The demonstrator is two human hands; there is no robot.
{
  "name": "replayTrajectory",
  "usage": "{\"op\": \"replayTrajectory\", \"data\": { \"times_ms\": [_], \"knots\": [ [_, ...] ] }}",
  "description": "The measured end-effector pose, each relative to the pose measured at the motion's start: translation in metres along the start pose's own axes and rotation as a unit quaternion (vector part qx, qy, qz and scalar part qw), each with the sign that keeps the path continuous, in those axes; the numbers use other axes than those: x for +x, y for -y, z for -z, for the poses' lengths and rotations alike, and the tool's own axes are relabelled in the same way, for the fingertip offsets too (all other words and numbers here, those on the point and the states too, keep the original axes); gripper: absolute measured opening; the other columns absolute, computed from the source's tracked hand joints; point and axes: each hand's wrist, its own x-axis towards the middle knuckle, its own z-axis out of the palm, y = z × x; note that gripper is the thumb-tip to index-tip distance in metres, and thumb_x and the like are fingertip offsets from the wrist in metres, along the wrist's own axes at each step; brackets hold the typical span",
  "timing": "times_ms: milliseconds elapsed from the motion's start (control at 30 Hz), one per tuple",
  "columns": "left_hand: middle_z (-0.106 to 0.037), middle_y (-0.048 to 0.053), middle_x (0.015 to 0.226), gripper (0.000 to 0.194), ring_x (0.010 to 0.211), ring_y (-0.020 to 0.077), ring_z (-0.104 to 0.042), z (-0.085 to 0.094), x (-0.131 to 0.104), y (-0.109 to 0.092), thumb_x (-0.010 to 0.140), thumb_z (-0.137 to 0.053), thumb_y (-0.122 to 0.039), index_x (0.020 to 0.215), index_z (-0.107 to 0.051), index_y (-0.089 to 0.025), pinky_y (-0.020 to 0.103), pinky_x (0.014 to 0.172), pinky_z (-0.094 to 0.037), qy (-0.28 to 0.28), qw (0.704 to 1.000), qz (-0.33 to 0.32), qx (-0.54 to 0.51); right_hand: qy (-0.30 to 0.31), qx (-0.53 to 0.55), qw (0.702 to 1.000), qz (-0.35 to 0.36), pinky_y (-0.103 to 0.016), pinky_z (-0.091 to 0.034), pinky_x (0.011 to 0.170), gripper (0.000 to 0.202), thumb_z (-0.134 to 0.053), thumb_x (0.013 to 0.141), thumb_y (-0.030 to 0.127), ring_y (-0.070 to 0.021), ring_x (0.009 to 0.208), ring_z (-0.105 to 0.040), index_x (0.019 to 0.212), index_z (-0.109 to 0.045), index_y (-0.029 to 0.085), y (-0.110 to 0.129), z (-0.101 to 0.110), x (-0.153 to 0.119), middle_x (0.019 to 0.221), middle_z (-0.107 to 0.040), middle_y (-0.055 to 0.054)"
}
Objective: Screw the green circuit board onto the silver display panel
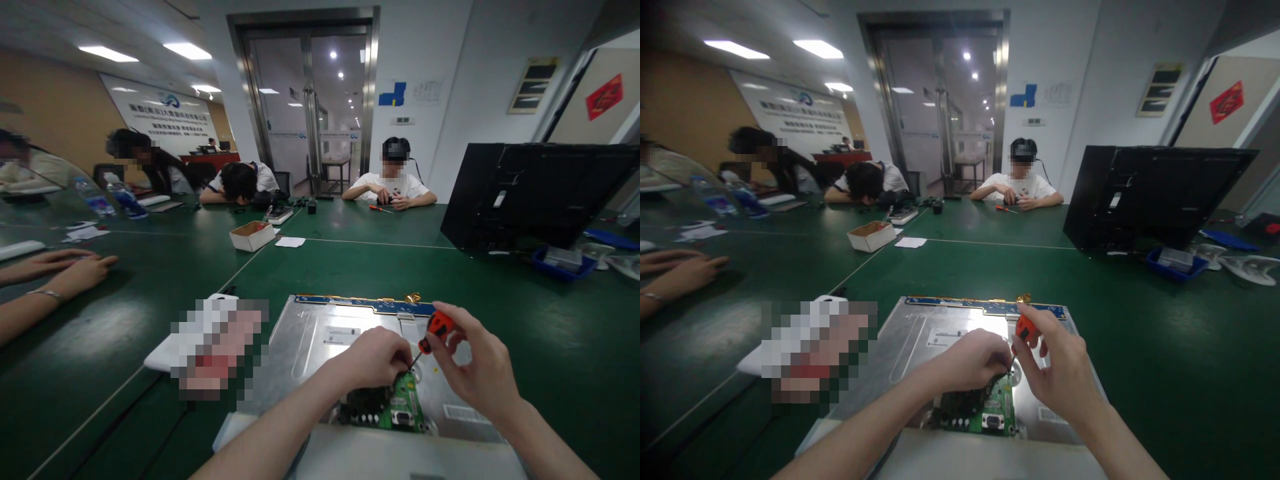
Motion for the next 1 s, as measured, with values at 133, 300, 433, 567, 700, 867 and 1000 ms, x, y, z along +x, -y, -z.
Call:
{"op": "replayTrajectory", "data": {
  "times_ms": [133,300,433,567,700,867,1000],
  "knots": [
    [-0.076,0.003,0.086,0.021,0.077,0.0198,-0.068,0.0013,-0.0011,-0.0005,0.079,-0.063,-0.009,0.090,-0.076,-0.019,0.026,0.064,-0.042,-0.002,1.000,-0.003,0.001,0.001,-0.007,1.000,0.019,-0.019,-0.047,0.044,0.032,-0.060,0.098,0.029,-0.0091,0.049,-0.052,0.127,-0.050,0.021,-0.0038,-0.0015,-0.0008,0.076,-0.062,0.002],
    [-0.076,0.003,0.086,0.022,0.078,0.0195,-0.068,0.0008,-0.0009,-0.0001,0.079,-0.062,-0.009,0.091,-0.077,-0.020,0.026,0.065,-0.042,0.000,1.000,-0.006,-0.005,0.019,0.000,1.000,0.009,-0.020,-0.050,0.049,0.034,-0.052,0.099,0.023,-0.0098,0.054,-0.058,0.133,-0.049,0.018,-0.0001,0.0021,0.0016,0.087,-0.066,-0.003],
    [-0.075,0.003,0.083,0.019,0.076,0.0194,-0.067,0.0004,-0.0004,-0.0005,0.079,-0.063,-0.010,0.088,-0.076,-0.020,0.026,0.064,-0.041,-0.002,1.000,0.002,-0.004,0.017,0.015,1.000,0.006,-0.019,-0.049,0.048,0.036,-0.051,0.098,0.018,-0.0091,0.052,-0.057,0.134,-0.048,0.019,0.0013,0.0015,0.0017,0.081,-0.066,0.000],
    [-0.075,0.003,0.082,0.021,0.074,0.0181,-0.065,0.0021,-0.0020,-0.0020,0.079,-0.062,-0.008,0.090,-0.076,-0.019,0.025,0.063,-0.041,-0.008,1.000,-0.006,-0.007,0.003,0.006,1.000,0.016,-0.018,-0.047,0.045,0.033,-0.059,0.097,0.023,-0.0087,0.049,-0.053,0.129,-0.050,0.023,-0.0027,-0.0010,-0.0002,0.077,-0.063,0.002],
    [-0.074,0.003,0.081,0.022,0.075,0.0185,-0.066,0.0026,-0.0023,-0.0020,0.079,-0.063,-0.008,0.092,-0.076,-0.019,0.025,0.064,-0.041,-0.009,1.000,-0.009,-0.009,0.010,-0.002,1.000,0.012,-0.019,-0.047,0.045,0.035,-0.060,0.096,0.027,-0.0097,0.050,-0.054,0.130,-0.052,0.022,-0.0031,0.0015,-0.0011,0.078,-0.064,0.001],
    [-0.076,0.003,0.083,0.016,0.078,0.0202,-0.068,-0.0003,-0.0001,0.0007,0.079,-0.066,-0.011,0.087,-0.076,-0.020,0.026,0.066,-0.043,-0.006,1.000,0.002,-0.005,0.030,0.012,0.999,-0.002,-0.022,-0.052,0.049,0.041,-0.049,0.098,0.020,-0.0110,0.051,-0.060,0.139,-0.047,0.021,0.0004,0.0041,-0.0004,0.087,-0.070,-0.003],
    [-0.076,0.002,0.083,0.014,0.078,0.0196,-0.069,-0.0009,0.0001,0.0010,0.080,-0.067,-0.013,0.087,-0.076,-0.020,0.026,0.065,-0.042,-0.009,1.000,-0.001,0.000,0.006,0.006,1.000,0.009,-0.018,-0.047,0.045,0.033,-0.056,0.098,0.023,-0.0089,0.048,-0.054,0.130,-0.050,0.021,-0.0011,0.0018,0.0020,0.078,-0.064,0.001]
  ]
}}
